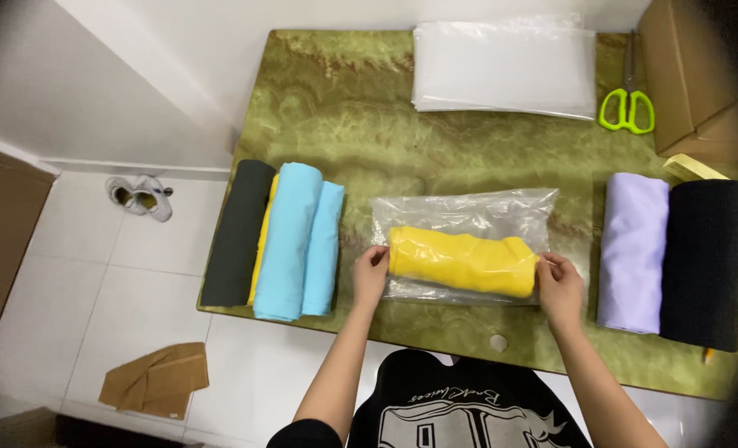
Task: The person places a rolled yellow fabric into a clear plastic bag, puts the bag into a cardboard box, and ties the box closed with a white ribbon.
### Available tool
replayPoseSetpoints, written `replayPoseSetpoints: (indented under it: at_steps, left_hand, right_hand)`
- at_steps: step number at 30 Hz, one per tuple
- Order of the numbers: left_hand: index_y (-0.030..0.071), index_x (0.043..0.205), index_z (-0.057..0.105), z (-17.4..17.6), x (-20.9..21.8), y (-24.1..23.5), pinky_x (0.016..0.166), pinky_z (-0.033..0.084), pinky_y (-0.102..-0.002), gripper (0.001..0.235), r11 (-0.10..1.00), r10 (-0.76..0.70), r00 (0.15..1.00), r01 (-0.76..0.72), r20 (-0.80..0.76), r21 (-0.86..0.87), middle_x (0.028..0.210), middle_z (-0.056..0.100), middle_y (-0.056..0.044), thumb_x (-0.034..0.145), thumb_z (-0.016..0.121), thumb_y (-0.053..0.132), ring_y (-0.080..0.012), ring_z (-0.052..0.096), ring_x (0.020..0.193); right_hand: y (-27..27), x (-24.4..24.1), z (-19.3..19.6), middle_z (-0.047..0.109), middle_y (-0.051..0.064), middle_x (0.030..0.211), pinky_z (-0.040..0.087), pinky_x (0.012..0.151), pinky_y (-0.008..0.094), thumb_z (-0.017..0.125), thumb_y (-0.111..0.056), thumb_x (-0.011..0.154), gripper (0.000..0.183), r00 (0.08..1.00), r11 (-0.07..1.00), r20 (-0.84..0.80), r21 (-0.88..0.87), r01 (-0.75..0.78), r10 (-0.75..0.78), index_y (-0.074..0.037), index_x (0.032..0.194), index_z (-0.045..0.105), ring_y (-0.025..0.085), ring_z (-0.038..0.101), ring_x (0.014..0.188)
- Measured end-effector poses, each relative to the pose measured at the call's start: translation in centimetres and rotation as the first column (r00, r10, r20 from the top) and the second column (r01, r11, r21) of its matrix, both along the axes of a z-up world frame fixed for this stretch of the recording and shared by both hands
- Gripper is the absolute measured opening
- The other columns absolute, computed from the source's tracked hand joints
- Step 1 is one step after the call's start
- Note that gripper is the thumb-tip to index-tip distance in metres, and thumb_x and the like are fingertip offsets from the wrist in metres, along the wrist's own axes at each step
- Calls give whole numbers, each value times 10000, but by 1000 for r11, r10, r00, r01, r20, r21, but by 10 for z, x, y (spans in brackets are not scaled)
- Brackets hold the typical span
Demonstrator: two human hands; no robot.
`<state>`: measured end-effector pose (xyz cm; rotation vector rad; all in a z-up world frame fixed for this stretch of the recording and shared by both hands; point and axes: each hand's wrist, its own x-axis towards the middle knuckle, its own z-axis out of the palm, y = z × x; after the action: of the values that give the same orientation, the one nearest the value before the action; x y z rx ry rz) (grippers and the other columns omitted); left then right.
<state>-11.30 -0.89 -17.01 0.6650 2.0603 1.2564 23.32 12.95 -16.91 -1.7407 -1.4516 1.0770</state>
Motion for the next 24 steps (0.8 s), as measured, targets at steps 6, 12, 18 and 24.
replayPoseSetpoints:
  at_steps: [6, 12, 18, 24]
  left_hand:
    - [154, 1080, 816, 19, 2, -12, 920, 601, -434, 125, 998, -49, 993, 52, -106, 27, 1026, 816, -108, 978, 751, 184, -323, 758, 1088]
    - [162, 1109, 743, 55, 11, -17, 950, 573, -517, 139, 1000, 20, 989, -19, -147, 11, 1048, 811, -149, 1057, 626, 216, -404, 744, 1083]
    - [151, 1073, 708, 6, 2, -23, 918, 554, -513, 111, 997, 78, 988, -76, -133, 20, 1068, 812, -136, 1064, 642, 240, -396, 739, 1075]
    - [173, 1107, 666, -35, 7, -21, 970, 570, -497, 193, 980, 84, 989, -104, -120, -171, 1077, 807, -139, 1094, 580, 346, -368, 741, 1121]
  right_hand:
    - [-6, 10, -13, 781, 188, 1048, 578, 823, 475, 741, -162, 1105, 198, 985, 984, 167, 169, -59, 31, -36, 1251, 786, 375, 741, 994]
    - [5, 7, -16, 798, 150, 960, 584, 873, 542, 684, -304, 1133, 216, 886, 970, 463, 229, -81, -35, -151, 1202, 821, 434, 748, 1011]
    - [20, 45, -53, 802, 143, 944, 566, 891, 551, 658, -337, 1148, 244, 845, 978, 534, 184, -98, -16, -163, 1146, 829, 446, 746, 1040]
    - [0, 20, -8, 815, 180, 1015, 573, 935, 569, 613, -365, 1071, 321, 833, 991, 538, -43, -128, 131, -145, 1154, 832, 472, 735, 1077]
